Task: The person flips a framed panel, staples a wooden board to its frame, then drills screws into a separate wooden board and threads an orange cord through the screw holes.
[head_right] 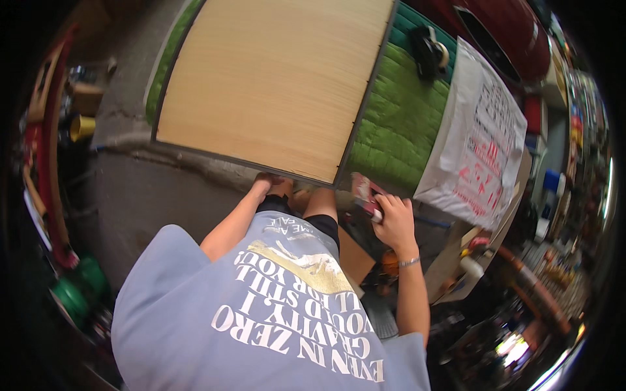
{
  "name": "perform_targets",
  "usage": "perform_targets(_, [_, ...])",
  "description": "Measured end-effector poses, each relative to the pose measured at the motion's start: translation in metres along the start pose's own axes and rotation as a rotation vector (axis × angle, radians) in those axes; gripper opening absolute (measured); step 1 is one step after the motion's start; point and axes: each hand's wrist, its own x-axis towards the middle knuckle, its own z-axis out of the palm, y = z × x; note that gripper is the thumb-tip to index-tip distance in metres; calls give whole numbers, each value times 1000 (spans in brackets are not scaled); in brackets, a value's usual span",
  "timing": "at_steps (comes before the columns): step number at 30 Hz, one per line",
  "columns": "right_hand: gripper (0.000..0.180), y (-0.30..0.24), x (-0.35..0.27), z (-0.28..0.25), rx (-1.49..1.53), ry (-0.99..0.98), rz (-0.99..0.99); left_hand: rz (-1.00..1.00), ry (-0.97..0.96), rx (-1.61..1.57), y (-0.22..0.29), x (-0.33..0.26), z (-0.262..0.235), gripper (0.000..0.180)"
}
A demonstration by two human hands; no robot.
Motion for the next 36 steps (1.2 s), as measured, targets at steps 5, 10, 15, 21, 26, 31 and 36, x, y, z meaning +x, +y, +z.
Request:
perform_targets(5, [36, -4, 143, -22, -224, -356, -640, -73, 25, -409, -9, -24, 74, 42])
perform_targets(10, [24, -28, 229, 8, -448, -671, -1119, -24, 95, -1173, -15, -6, 144, 51])
perform_targets(15, [28, -43, 258, 33, -477, -780, -1338, 282, 445, -1440, -12, 14, 187, 39])
perform_targets(21, [27, -61, 265, 49, -620, -905, -1351, 353, 452, -1426, 13, -17, 189, 32])
perform_targets(26, [34, -75, 261, 51, -890, -989, -1300, 282, 510, -1546, 30, -30, 183, 28])
perform_targets(31, [33, -83, 261, 45, -833, -970, -1308, 274, 493, -1635, 25, -28, 185, 26])
perform_targets(36, [30, -102, 285, 24, -707, -925, -1376, 233, 511, -1627, 36, -44, 168, 40])
